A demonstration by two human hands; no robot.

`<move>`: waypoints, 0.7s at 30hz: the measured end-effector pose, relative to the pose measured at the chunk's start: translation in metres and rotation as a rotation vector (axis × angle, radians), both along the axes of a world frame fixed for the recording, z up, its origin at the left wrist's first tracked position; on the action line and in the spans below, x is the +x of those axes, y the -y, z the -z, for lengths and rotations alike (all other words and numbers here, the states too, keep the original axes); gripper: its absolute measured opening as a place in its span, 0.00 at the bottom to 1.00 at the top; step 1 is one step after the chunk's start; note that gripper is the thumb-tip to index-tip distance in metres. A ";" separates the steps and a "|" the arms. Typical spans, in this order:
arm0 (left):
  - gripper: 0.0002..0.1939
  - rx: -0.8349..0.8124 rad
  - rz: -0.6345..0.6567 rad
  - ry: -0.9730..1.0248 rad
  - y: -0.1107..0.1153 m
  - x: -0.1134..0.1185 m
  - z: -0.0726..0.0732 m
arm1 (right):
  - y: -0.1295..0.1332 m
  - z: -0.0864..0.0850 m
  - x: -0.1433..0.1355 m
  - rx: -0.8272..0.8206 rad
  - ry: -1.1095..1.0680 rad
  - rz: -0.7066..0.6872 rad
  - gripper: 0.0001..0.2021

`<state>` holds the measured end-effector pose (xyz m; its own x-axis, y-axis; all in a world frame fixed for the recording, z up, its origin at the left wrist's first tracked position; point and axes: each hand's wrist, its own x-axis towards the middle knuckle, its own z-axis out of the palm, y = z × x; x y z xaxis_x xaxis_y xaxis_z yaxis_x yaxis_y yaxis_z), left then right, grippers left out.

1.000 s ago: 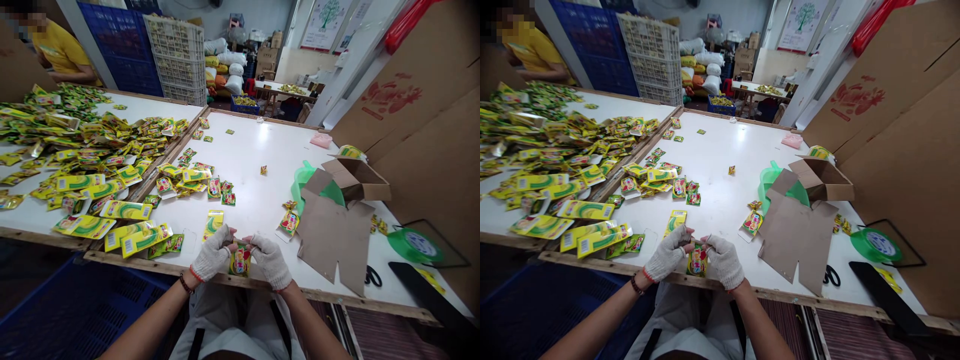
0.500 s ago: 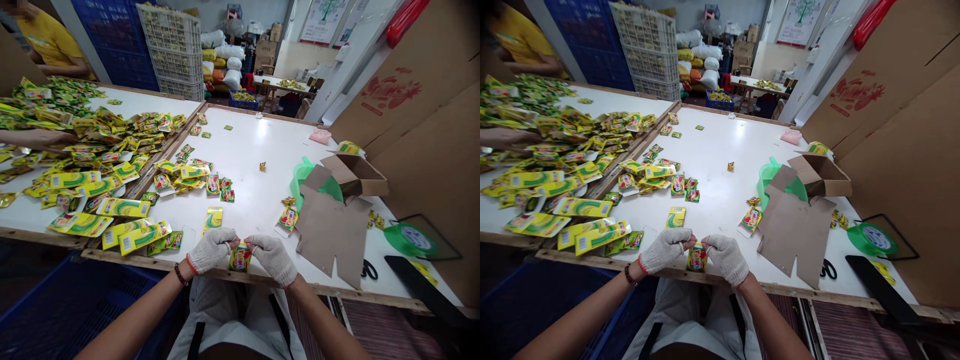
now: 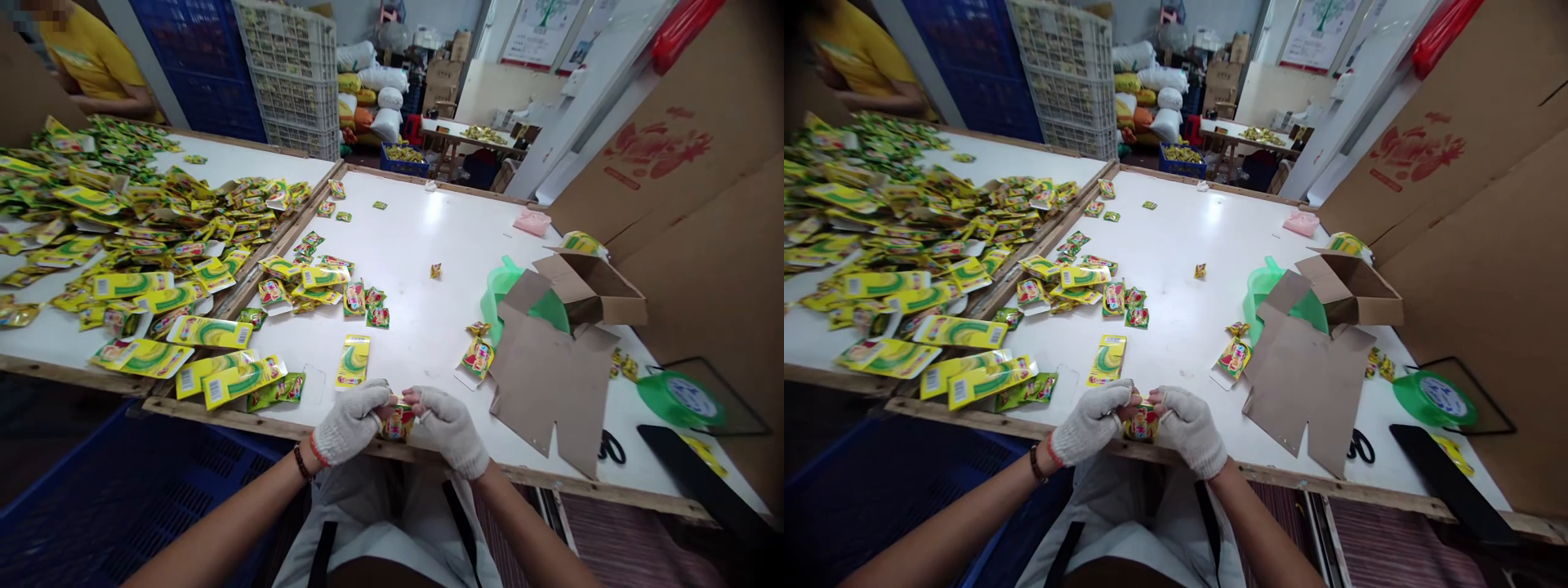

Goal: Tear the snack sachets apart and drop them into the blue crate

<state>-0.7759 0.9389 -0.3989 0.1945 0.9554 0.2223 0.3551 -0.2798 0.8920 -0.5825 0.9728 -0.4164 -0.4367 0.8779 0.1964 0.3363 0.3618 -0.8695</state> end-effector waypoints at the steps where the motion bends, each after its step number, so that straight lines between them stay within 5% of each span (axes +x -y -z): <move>1: 0.09 -0.042 -0.054 0.015 0.002 -0.011 -0.010 | -0.007 -0.001 -0.007 -0.026 0.036 0.033 0.13; 3: 0.09 -0.160 -0.094 -0.079 0.011 -0.044 -0.036 | -0.024 -0.002 -0.028 -0.048 0.138 0.099 0.15; 6: 0.07 -0.354 -0.066 -0.602 0.034 -0.104 -0.068 | -0.048 0.002 -0.071 0.000 0.268 0.115 0.18; 9: 0.15 -0.388 -0.234 -0.878 0.045 -0.132 -0.072 | -0.069 0.001 -0.110 0.079 0.342 -0.032 0.24; 14: 0.15 -0.331 -0.268 -0.837 0.024 -0.083 -0.034 | -0.091 -0.004 -0.122 0.116 0.502 -0.353 0.26; 17: 0.08 -0.398 -0.288 -0.774 0.016 -0.049 -0.016 | -0.087 -0.006 -0.097 0.102 0.588 -0.402 0.27; 21: 0.11 -0.352 -0.380 -0.613 0.018 -0.039 0.002 | -0.062 -0.008 -0.055 0.098 0.605 -0.393 0.27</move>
